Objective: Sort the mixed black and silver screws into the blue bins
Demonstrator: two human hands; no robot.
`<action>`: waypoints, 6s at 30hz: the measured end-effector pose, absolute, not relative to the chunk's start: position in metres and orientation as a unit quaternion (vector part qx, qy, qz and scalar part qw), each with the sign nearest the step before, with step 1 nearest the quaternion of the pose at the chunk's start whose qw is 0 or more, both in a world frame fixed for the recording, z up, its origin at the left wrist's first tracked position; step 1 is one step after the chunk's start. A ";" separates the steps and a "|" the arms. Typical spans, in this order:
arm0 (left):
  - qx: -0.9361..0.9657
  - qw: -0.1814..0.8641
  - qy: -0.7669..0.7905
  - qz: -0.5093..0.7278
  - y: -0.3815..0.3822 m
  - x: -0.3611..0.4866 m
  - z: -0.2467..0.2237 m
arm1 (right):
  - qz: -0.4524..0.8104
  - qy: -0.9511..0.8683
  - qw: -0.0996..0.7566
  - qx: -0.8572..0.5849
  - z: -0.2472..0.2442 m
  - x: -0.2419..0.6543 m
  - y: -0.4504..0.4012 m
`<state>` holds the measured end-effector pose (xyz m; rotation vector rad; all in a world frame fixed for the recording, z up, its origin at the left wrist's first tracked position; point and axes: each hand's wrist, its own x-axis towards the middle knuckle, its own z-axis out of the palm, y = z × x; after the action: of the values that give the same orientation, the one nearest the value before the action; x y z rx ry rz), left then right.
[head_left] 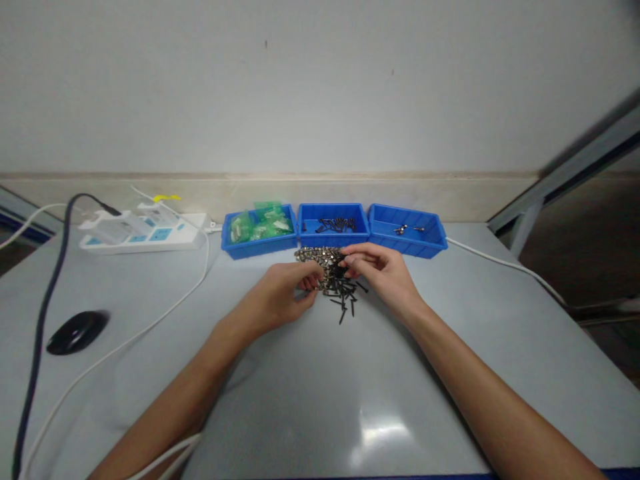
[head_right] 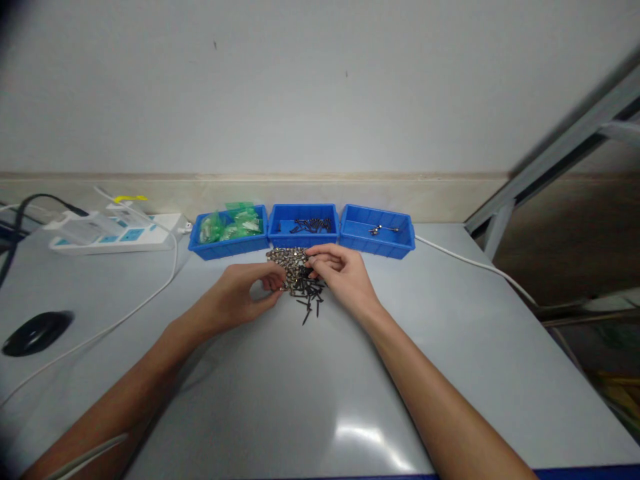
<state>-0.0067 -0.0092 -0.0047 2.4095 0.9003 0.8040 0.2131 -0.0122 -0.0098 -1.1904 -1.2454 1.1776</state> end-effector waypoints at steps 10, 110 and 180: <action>0.757 0.333 0.351 0.439 -0.015 0.003 0.003 | 0.642 -0.515 0.404 -0.400 -0.004 0.210 -0.020; 0.697 0.407 0.431 0.404 -0.019 0.010 0.000 | 0.595 -0.529 0.435 -0.421 -0.007 0.211 -0.017; 0.876 0.224 0.362 0.227 -0.005 -0.022 0.016 | 0.458 -0.500 0.550 -0.487 -0.006 0.215 -0.015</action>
<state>-0.0218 -0.0048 0.0165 2.4170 0.9984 0.6270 0.2153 -0.0146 -0.0065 -1.1536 -1.1840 1.0851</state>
